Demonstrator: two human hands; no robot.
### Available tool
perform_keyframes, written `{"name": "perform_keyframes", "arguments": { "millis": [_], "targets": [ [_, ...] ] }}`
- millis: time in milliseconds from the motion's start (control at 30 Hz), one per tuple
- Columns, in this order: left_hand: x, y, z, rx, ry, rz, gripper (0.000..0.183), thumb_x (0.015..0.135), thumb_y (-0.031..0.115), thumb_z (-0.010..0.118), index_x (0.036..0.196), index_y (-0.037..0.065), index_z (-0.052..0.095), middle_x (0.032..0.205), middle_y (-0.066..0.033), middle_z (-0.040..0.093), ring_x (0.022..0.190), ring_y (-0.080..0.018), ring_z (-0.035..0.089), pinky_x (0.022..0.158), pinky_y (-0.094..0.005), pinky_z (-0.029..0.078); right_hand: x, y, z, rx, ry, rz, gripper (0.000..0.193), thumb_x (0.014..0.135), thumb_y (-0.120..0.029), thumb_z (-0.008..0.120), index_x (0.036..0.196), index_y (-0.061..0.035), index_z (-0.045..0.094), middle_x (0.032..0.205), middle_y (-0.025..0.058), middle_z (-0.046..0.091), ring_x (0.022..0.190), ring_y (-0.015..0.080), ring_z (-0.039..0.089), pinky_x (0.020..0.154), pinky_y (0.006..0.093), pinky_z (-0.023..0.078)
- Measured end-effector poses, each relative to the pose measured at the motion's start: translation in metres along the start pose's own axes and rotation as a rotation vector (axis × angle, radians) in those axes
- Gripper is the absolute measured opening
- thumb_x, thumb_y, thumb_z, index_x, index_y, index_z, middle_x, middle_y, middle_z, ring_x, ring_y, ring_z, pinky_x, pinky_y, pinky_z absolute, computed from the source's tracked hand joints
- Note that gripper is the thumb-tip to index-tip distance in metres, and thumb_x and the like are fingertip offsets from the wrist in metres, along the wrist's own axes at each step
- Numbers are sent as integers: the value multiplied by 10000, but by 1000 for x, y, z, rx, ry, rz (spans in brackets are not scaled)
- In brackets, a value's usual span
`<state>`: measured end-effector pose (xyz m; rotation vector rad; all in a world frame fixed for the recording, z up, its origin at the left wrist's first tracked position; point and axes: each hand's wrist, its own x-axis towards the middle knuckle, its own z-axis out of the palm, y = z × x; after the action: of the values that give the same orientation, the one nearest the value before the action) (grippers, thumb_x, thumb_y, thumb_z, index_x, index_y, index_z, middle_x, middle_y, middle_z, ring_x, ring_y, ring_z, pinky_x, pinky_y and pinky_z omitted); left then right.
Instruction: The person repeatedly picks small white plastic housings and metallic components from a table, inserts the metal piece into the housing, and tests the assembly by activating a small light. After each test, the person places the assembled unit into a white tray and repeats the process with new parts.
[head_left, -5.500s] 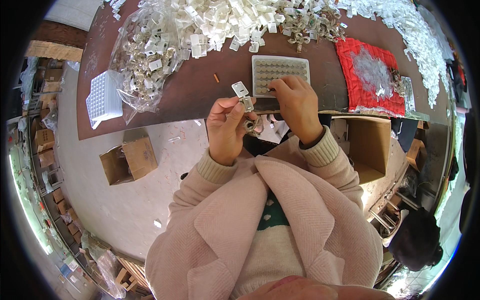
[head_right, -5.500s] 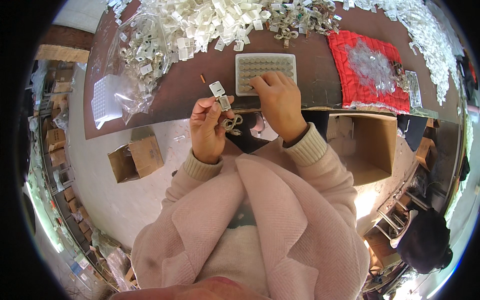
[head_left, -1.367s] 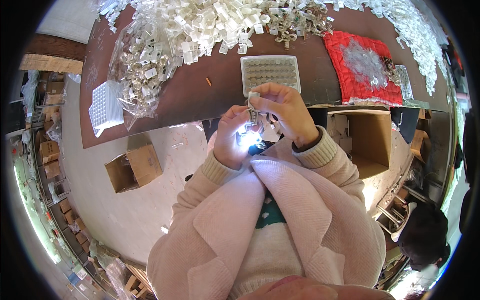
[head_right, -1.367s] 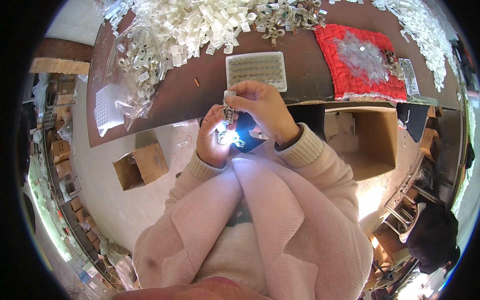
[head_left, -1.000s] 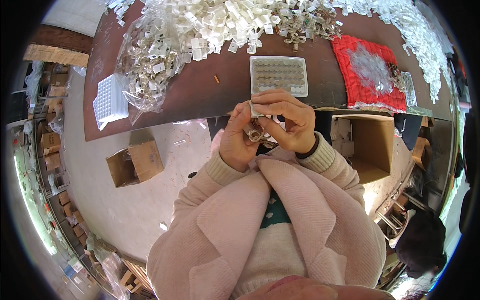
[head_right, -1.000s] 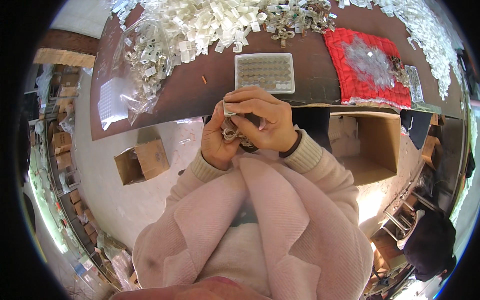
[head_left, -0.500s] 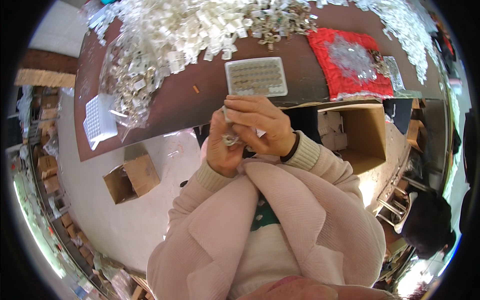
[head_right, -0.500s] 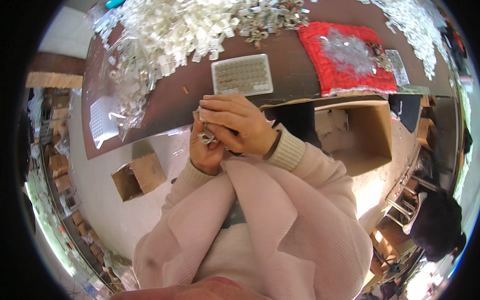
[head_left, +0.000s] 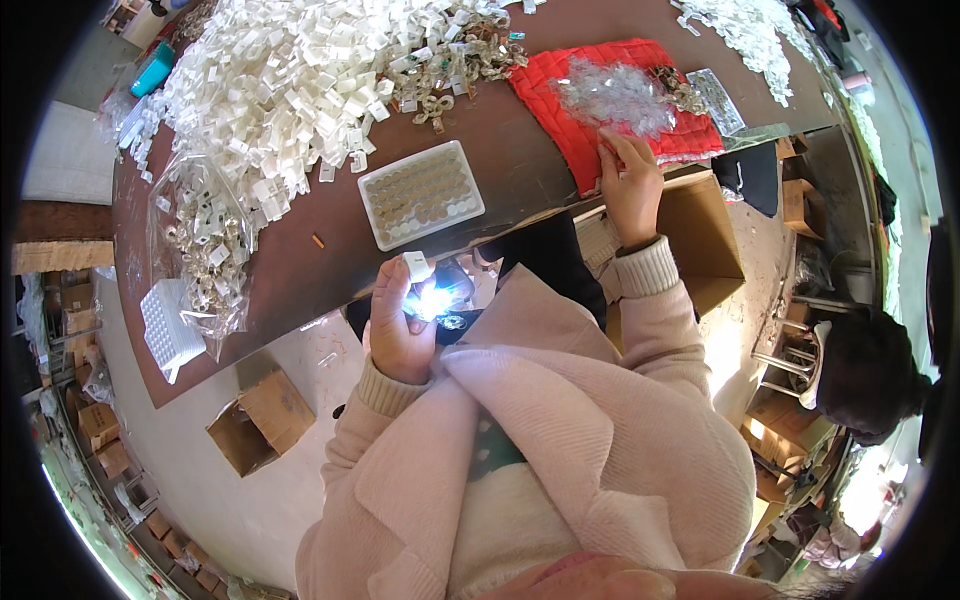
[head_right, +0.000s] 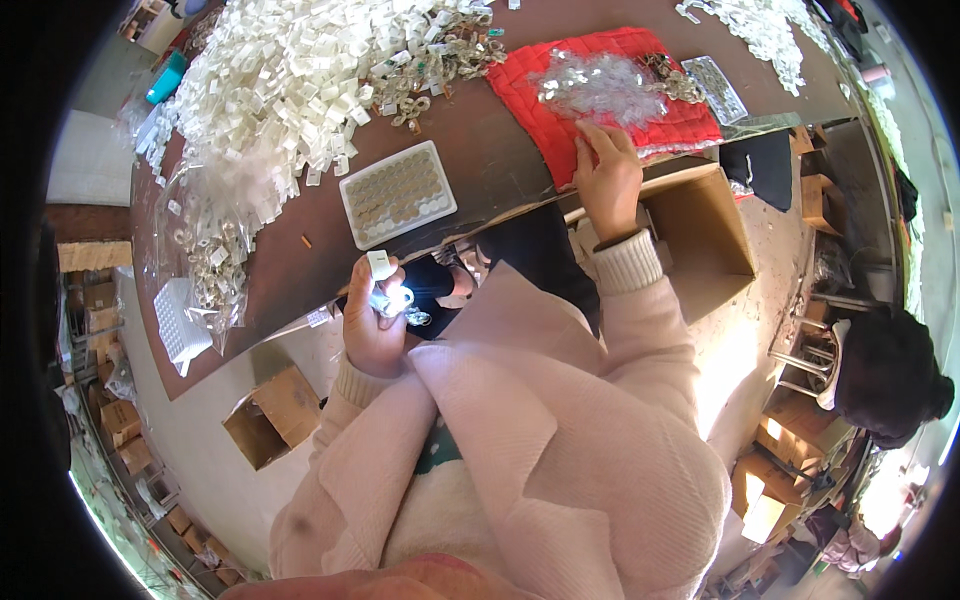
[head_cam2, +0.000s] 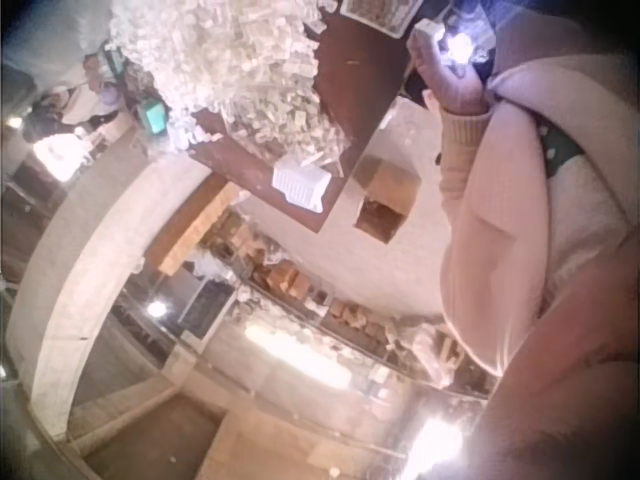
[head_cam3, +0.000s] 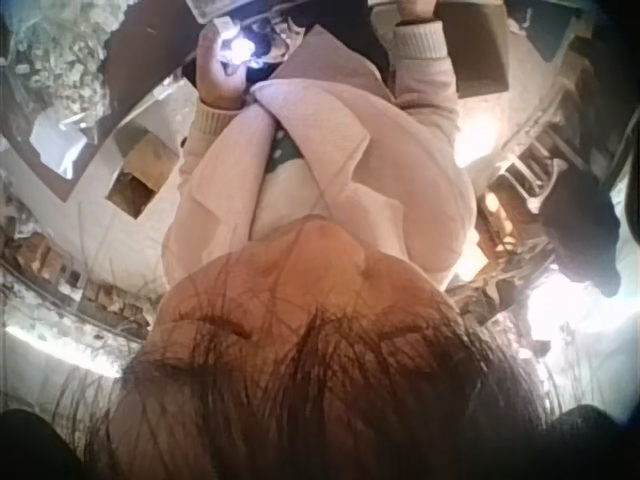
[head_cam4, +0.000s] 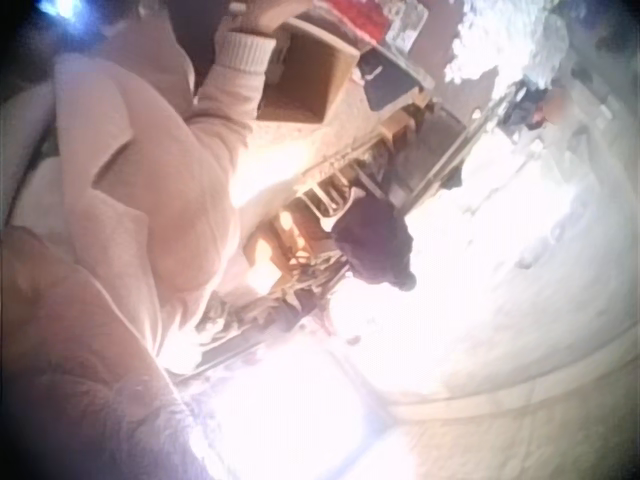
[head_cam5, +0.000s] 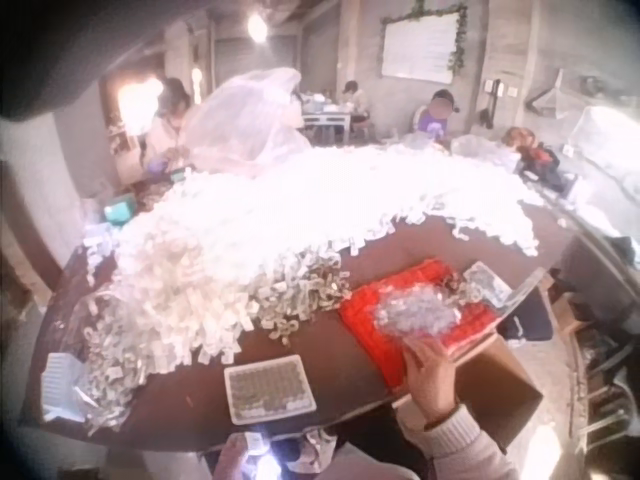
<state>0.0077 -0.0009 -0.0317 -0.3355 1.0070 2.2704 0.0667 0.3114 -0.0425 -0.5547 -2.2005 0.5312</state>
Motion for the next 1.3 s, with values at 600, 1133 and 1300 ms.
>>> {"name": "perform_keyframes", "arguments": {
  "millis": [600,1133,1300],
  "targets": [
    [0,-2,-11,31,-108,-22,246,1026,260,592,1142,44,587,930,-31,600,679,-27,430,432,-159,301,-21,13,-20,283,-60,325,258,860,26,722,1111,-31,742,1019,91,760,922,133,700,805,257,547],
    [0,-3,-8,7,-109,-14,303,1026,322,593,1108,30,589,853,-11,510,621,-23,375,424,-157,278,-4,23,-16,5,-204,108,128,856,13,697,977,-18,721,936,139,714,823,248,704,728,306,539],
    [0,-5,-12,50,-118,8,308,1018,340,599,1092,41,592,847,-12,505,612,-19,379,433,-156,269,1,20,-14,174,-81,131,113,869,26,659,958,-27,705,882,161,698,808,311,695,717,347,542]
  ]
}}
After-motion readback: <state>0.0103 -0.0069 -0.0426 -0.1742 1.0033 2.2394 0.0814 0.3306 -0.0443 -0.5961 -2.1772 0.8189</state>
